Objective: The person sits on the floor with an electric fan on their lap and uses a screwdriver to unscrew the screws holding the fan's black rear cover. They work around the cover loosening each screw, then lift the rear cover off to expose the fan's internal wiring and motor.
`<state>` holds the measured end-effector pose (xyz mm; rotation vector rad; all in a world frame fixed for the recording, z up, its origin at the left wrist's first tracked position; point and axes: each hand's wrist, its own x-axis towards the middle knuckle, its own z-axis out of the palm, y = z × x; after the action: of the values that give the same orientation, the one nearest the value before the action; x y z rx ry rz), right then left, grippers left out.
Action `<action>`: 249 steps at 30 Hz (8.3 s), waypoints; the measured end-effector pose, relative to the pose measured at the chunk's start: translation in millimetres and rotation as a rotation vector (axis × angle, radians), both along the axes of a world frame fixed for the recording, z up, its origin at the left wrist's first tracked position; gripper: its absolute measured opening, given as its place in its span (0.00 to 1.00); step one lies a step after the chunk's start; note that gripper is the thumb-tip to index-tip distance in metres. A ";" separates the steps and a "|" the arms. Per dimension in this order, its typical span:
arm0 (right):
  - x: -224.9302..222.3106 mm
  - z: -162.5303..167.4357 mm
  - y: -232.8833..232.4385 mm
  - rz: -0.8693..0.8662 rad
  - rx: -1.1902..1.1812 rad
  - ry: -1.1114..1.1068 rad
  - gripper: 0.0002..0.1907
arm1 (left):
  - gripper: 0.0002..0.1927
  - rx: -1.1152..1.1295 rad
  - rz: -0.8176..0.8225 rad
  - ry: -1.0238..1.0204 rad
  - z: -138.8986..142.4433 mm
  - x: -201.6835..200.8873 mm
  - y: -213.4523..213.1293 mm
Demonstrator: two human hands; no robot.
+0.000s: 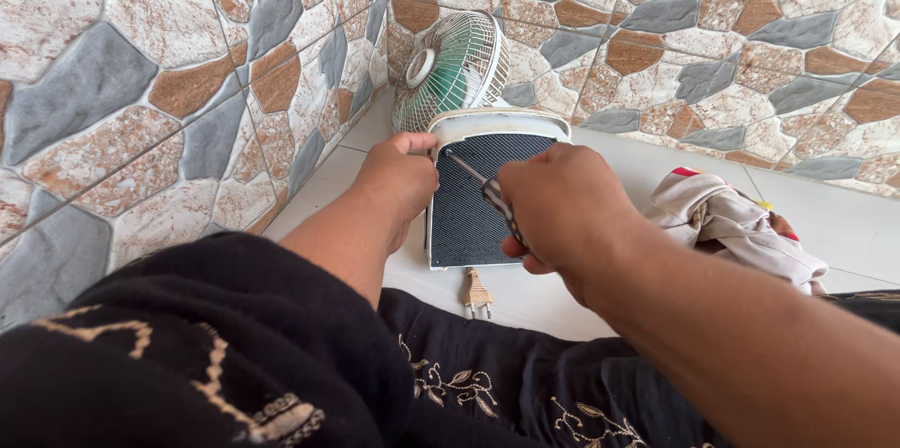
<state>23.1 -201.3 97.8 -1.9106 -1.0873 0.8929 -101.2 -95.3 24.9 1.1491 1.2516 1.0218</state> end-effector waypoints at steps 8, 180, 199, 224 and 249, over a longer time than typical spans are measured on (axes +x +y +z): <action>24.0 7.2 -17.0 0.059 0.141 -0.650 0.16 | 0.41 0.035 -0.138 0.196 17.9 41.0 7.7; 136.0 -12.6 -4.8 0.202 0.329 -1.019 0.16 | 0.40 0.063 -0.239 0.356 19.2 86.0 14.5; 124.8 -16.8 -9.5 0.138 0.166 -1.012 0.13 | 0.38 0.029 -0.244 0.384 23.3 85.0 10.2; 131.1 -24.9 -11.0 0.215 0.347 -1.094 0.21 | 0.39 0.014 -0.232 0.402 23.0 85.8 12.2; 175.8 -49.4 28.5 0.003 0.069 -0.779 0.24 | 0.38 0.013 0.060 0.288 16.4 99.3 24.3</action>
<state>198.9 -172.9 48.4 -2.2508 -1.5233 0.0701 -1.9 -70.9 41.4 1.3084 1.5152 0.9317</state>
